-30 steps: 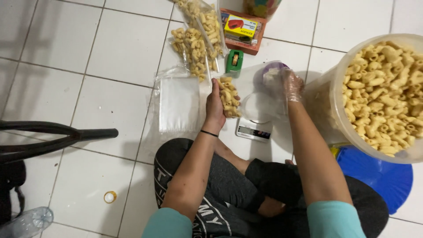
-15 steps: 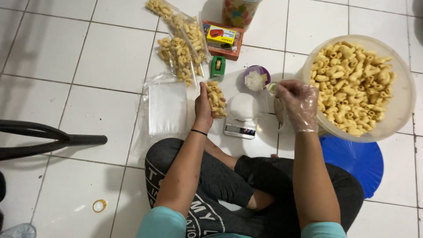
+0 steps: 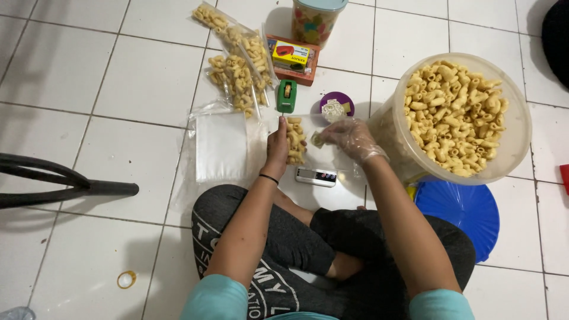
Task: Packaging snacks into small plastic bags and weighing them on a digital scale
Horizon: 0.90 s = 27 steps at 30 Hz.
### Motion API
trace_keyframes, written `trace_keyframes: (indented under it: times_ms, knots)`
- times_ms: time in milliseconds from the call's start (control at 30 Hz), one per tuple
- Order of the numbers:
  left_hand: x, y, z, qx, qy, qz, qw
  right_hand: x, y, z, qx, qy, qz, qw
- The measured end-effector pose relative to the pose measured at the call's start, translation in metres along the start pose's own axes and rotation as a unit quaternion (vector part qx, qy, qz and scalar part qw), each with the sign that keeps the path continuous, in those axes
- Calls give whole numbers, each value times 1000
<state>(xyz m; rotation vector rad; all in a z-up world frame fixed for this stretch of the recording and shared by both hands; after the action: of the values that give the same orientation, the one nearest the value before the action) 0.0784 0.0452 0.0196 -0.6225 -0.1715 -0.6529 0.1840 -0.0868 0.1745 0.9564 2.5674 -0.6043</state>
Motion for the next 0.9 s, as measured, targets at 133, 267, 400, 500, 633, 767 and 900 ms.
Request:
trace_keyframes:
  times_ms: [133,267,400,500,633,767,900]
  knots:
    - [-1,-19,13,20,84,28,996,18,27,40,23,-39,2,999]
    - [7,-38,32,34,89,17,995,34,44,64,28,-70,23,997]
    - [19,-58,43,-3,72,-18,997,35,34,54,30,-63,-22,997]
    - [17,-46,21,-72,-6,-23,997,25,19,27,40,7,-60,997]
    - [28,-61,29,-126,-20,-43,991,-1,11,5,42,87,-44,994]
    - [12,-9,-15,-74,63,-45,994,-20,9,6,29,147,13,989]
    - [42,-20,10,224,126,-186,948,-22,10,11,10,217,24,976]
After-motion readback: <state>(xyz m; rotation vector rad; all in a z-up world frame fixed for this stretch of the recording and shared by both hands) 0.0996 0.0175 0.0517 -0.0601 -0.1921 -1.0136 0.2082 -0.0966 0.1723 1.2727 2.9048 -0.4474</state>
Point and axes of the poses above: each hand's wrist, its own y-axis towards the middle knuckle, its own x-axis out of the palm, z = x × y, the point moved 9 cm from there along y, towards the middle knuckle, and after that the axes turned 3 degrees about -y, right-handed, at the moved point
